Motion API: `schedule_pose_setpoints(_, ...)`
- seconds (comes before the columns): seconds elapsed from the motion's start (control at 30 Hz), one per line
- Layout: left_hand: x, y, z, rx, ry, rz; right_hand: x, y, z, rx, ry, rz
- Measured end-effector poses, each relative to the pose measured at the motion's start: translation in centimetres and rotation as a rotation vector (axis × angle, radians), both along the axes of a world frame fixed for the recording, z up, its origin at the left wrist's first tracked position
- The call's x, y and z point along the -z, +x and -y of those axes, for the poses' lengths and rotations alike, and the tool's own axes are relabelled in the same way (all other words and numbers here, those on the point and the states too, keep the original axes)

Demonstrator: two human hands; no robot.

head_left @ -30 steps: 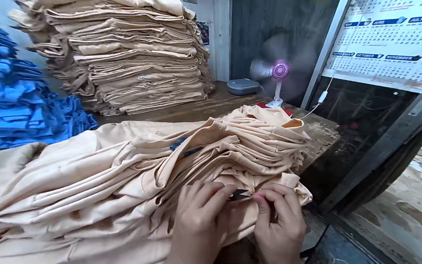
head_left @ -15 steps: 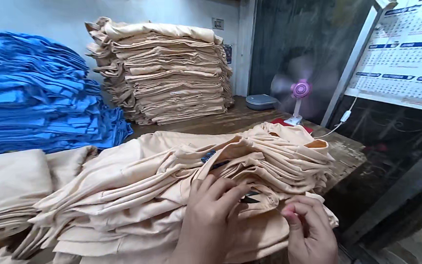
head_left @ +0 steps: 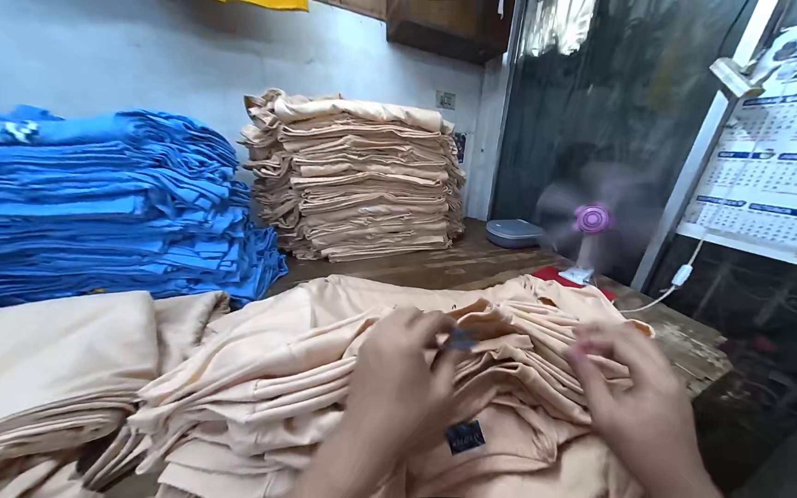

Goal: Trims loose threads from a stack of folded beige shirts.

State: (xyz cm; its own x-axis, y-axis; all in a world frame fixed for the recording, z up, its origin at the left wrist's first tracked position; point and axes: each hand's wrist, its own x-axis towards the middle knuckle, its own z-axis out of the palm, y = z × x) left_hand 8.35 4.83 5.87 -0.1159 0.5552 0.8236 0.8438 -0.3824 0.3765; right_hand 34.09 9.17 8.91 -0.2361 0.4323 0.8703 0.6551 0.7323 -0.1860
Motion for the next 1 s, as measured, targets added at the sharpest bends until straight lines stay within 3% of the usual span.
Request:
schedule_pose_setpoints(0.13,-6.5,-7.8,-4.4,-0.152,-0.446,0.026,-8.6,-5.0,-7.0,-0.018,-0.231,0.212)
schedule_pose_setpoints(0.2,-6.3,-11.7,-8.4,-0.228,-0.499,-0.034,-10.4,-7.3,-11.6,-0.014,-0.367,0.281)
schedule_pose_setpoints(0.3,-0.4,-17.4,-12.3,-0.386,-0.591,0.013,-7.0,-7.4,-18.3,0.177,-0.605,0.28)
schedule_pose_setpoints(0.4,4.6,-21.4,-13.3,-0.438,-0.744,0.464,-1.0,-4.6,-23.2,0.487,-0.847,0.255)
schedule_pose_setpoints(0.47,5.7,-23.2,-13.9,-0.373,-0.744,0.644,-0.3,-3.2,-24.9,0.502,-0.974,0.143)
schedule_pose_setpoints(0.53,5.8,-23.4,-14.0,-0.305,-0.715,0.613,0.0,-2.2,-25.6,0.383,-1.047,0.098)
schedule_pose_setpoints(0.63,5.8,-23.5,-14.1,-0.209,-0.621,0.493,-0.1,-2.7,-24.9,0.24,-0.891,0.219)
schedule_pose_setpoints(0.7,6.0,-23.4,-13.9,-0.165,-0.62,0.585,-0.5,-3.4,-23.4,0.248,-0.806,0.258)
schedule_pose_setpoints(0.8,5.0,-22.5,-13.1,-0.158,-0.607,0.651,-1.4,-3.4,-21.4,0.234,-0.803,0.083)
schedule_pose_setpoints(0.9,0.9,-20.8,-9.2,0.01,-0.407,0.627,-4.6,-1.8,-18.9,-0.073,-0.812,-0.016)
schedule_pose_setpoints(1.0,-1.9,-21.3,-2.1,0.487,-0.006,0.668,-7.4,3.2,-15.1,-0.576,-0.531,-0.098)
